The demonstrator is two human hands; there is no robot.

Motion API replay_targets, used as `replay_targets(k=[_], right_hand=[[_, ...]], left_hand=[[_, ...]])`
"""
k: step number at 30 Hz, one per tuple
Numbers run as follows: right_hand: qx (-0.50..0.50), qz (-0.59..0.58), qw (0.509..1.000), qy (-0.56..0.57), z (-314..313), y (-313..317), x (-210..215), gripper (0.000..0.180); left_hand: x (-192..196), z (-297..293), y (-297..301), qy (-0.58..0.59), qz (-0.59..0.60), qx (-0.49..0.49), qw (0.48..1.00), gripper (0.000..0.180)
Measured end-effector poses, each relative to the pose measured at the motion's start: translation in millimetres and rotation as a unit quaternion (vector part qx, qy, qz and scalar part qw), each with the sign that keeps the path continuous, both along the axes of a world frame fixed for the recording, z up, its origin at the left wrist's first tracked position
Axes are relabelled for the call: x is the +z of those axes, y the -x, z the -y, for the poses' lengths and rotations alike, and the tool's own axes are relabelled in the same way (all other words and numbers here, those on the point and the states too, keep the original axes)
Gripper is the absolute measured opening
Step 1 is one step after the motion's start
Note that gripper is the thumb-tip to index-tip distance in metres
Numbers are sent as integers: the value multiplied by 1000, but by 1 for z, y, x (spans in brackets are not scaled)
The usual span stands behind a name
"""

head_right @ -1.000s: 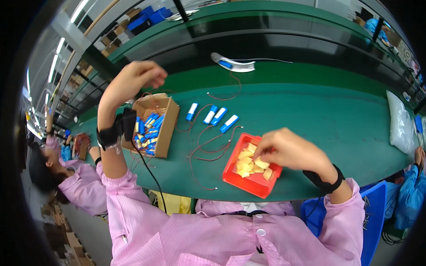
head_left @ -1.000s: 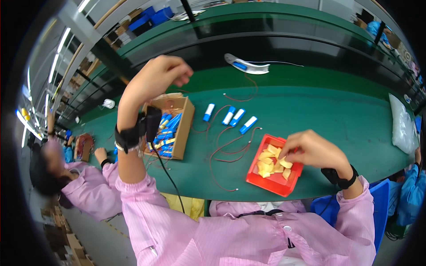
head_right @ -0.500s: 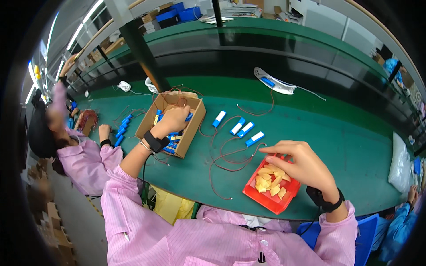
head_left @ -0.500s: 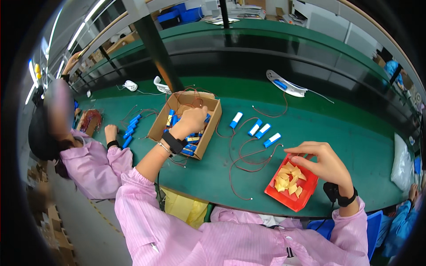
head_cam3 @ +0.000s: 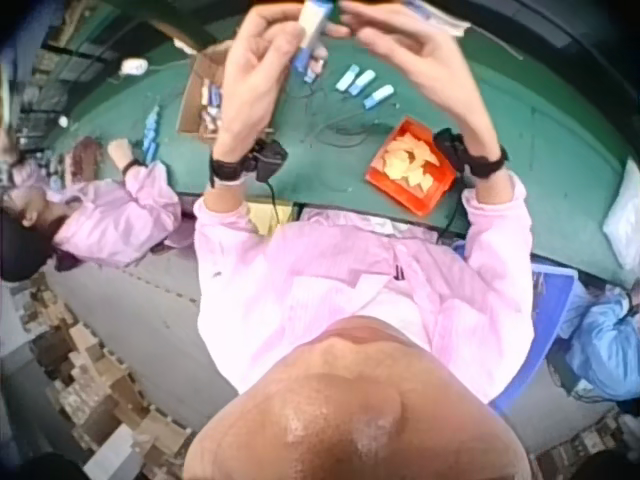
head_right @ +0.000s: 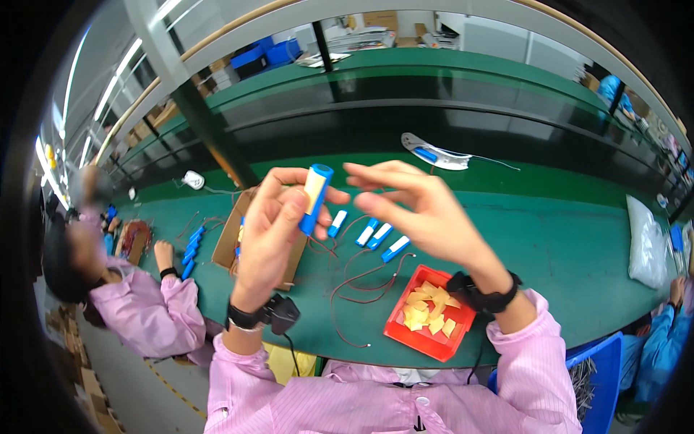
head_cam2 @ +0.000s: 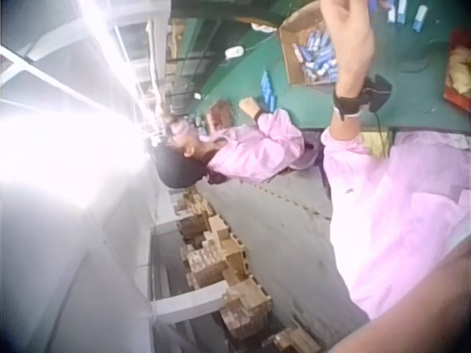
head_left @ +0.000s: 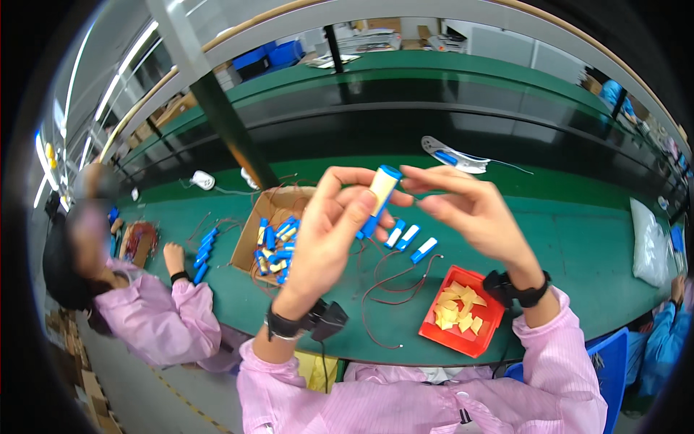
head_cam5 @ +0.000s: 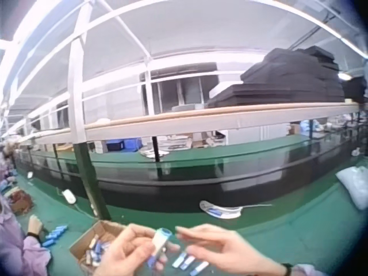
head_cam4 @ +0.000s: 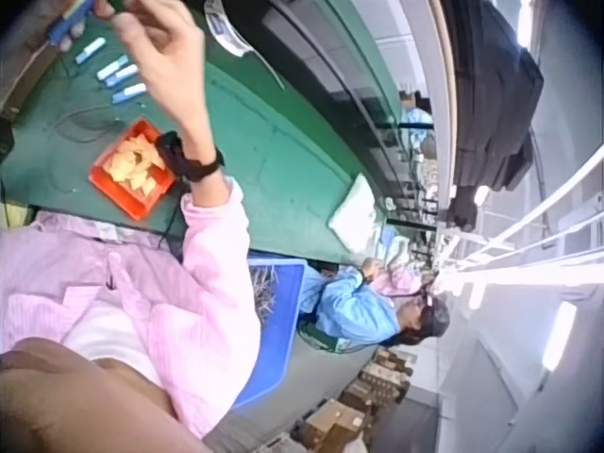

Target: The person assembles a white handheld electronic device by inserting blue cylindrical batteries into its internal compartment. They repeatedly pick up batteries, apply yellow tape to the ends, and place them into the device's battery slots. The person also handles red wires connected to the device and adjusts a wrist strap during the process.

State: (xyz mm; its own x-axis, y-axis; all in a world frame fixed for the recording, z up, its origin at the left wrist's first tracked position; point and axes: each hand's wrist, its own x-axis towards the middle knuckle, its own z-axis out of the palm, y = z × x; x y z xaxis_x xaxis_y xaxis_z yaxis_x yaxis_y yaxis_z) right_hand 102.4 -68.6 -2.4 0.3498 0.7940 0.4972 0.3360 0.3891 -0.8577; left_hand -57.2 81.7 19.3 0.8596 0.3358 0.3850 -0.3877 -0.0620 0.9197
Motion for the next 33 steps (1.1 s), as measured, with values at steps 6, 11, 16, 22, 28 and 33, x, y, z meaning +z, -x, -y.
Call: replay_targets(k=[6,11,16,22,28,33], right_hand=[[-2,-153,987,-58,-1,7,0,37],[-32,-182,981,-54,18,2,1,35],[-44,-189,980,-33,23,-6,2,36],[-71,-142,987,-27,24,-13,-4,38],[-112,-97,988,-39,18,-11,-10,39],[-132,-73,988,-39,20,-8,-10,40]], left_hand=[[-21,36,-46,-129,97,175,971,15],[-18,39,-61,-305,127,313,891,9],[-17,45,-70,-188,111,259,941,10],[-19,45,-73,-108,58,212,969,14],[-16,45,-72,-88,28,186,978,18],[-20,44,-75,-40,32,152,987,20]])
